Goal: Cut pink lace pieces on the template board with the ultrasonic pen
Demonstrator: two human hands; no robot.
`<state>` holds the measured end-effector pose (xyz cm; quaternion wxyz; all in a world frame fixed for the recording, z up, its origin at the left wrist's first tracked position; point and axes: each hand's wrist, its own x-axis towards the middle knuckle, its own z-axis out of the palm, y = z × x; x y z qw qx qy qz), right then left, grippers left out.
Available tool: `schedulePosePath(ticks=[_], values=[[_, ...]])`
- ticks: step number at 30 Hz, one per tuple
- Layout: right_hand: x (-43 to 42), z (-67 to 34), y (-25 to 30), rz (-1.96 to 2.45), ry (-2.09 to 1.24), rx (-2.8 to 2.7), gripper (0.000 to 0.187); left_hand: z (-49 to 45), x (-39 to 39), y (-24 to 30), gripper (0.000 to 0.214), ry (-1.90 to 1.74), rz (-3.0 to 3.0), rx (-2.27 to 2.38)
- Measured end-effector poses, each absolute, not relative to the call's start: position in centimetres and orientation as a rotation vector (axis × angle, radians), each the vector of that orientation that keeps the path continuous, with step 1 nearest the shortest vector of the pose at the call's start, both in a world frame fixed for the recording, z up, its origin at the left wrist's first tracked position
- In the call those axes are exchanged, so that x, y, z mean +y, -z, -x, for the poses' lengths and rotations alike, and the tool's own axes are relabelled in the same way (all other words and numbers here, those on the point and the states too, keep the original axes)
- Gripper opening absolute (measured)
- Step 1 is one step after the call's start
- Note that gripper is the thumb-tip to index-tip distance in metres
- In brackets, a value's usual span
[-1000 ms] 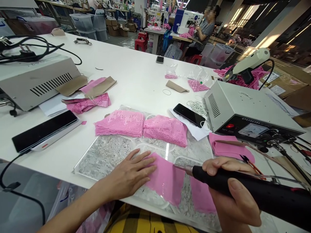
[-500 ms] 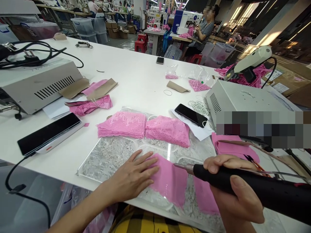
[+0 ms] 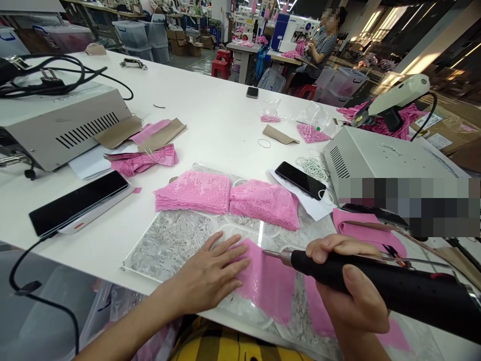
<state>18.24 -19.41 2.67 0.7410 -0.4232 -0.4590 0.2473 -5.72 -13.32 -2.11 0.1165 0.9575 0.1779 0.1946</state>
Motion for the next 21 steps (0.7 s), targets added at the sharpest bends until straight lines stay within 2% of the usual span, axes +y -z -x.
schedulePosePath(ticks=[13,21], values=[[-19.3,-18.8,-2.8,0.942,-0.532,-1.005,0.01,5.9,-13.2,2.3,0.037,-0.534,-2.884,0.551],[-21.9,-24.6,-4.0,0.936,-0.426,-0.883,0.014,3.5,-15.0,0.8,0.026,-0.826,-2.825,0.444]])
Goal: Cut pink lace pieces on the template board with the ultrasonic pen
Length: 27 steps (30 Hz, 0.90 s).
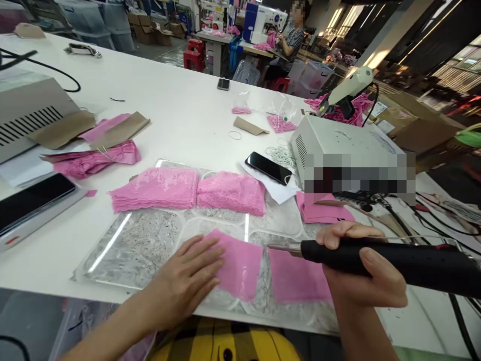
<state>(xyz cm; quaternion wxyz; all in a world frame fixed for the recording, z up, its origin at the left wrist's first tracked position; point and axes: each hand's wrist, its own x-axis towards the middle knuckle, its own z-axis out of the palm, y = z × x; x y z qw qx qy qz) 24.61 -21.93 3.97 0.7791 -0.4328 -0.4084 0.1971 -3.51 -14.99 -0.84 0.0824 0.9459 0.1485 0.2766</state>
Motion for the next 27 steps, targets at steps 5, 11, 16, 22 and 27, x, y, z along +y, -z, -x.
schedulePosePath(ticks=[5,11,16,22,27], values=[[-23.5,-26.7,-2.8,0.925,-0.456,-0.827,0.017,-1.6,-18.4,1.1,0.028,-0.718,-2.775,0.283],[-24.0,-27.2,-2.2,0.898,-0.465,-0.802,0.016,-4.8,-19.5,1.9,0.031,-0.612,-2.828,0.31],[-24.8,-28.3,-1.8,0.903,-0.422,-0.788,0.019,-5.2,-19.6,1.6,0.031,-0.569,-2.899,0.389],[-24.9,-30.2,-2.9,0.889,-0.229,-0.675,0.02,-6.3,-19.0,1.6,0.03,-0.663,-2.979,0.393],[-25.9,-32.0,-3.6,0.884,-0.148,-0.651,0.019,-6.8,-18.5,2.7,0.028,-0.794,-2.998,0.385]])
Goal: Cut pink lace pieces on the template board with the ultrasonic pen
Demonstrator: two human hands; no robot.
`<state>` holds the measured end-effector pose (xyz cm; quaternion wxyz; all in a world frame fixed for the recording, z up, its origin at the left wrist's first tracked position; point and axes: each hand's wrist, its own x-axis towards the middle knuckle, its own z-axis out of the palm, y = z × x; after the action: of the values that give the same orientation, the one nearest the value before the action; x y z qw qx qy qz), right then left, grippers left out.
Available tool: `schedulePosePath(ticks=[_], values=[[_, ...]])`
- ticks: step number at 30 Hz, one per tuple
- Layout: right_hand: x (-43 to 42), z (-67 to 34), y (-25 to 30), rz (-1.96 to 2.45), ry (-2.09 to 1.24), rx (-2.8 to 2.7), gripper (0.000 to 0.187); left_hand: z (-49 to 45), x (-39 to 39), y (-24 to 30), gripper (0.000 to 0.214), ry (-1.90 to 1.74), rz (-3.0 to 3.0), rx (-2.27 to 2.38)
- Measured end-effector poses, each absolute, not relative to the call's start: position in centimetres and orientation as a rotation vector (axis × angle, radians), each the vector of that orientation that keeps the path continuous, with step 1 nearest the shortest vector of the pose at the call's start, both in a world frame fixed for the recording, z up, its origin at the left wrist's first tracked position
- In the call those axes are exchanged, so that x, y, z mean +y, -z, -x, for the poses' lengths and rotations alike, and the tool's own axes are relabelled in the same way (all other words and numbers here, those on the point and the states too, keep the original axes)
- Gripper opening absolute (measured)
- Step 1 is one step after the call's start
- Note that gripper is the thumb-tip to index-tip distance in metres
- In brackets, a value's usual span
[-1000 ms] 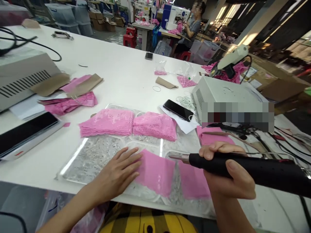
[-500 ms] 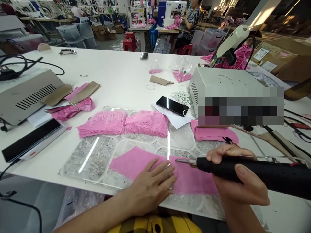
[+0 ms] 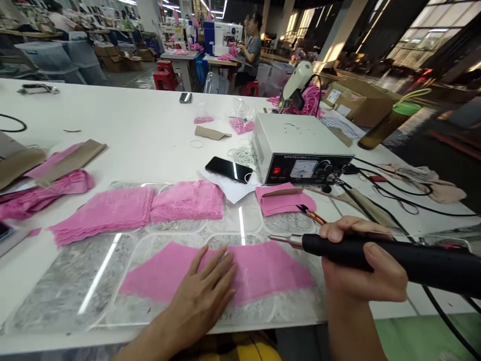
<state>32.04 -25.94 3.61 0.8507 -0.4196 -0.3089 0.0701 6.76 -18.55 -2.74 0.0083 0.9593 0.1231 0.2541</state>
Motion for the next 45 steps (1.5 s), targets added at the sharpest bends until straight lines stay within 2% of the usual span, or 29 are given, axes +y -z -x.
schedulePosePath(ticks=[16,45], values=[[-28.7,-33.8,-1.8,0.96,-0.168,-0.623,0.019,-7.0,-19.0,2.7,0.028,-0.837,-2.979,0.451],[-27.3,-33.5,-1.8,0.987,-0.184,-0.706,0.019,-6.9,-19.2,2.4,0.028,-0.848,-2.959,0.459]])
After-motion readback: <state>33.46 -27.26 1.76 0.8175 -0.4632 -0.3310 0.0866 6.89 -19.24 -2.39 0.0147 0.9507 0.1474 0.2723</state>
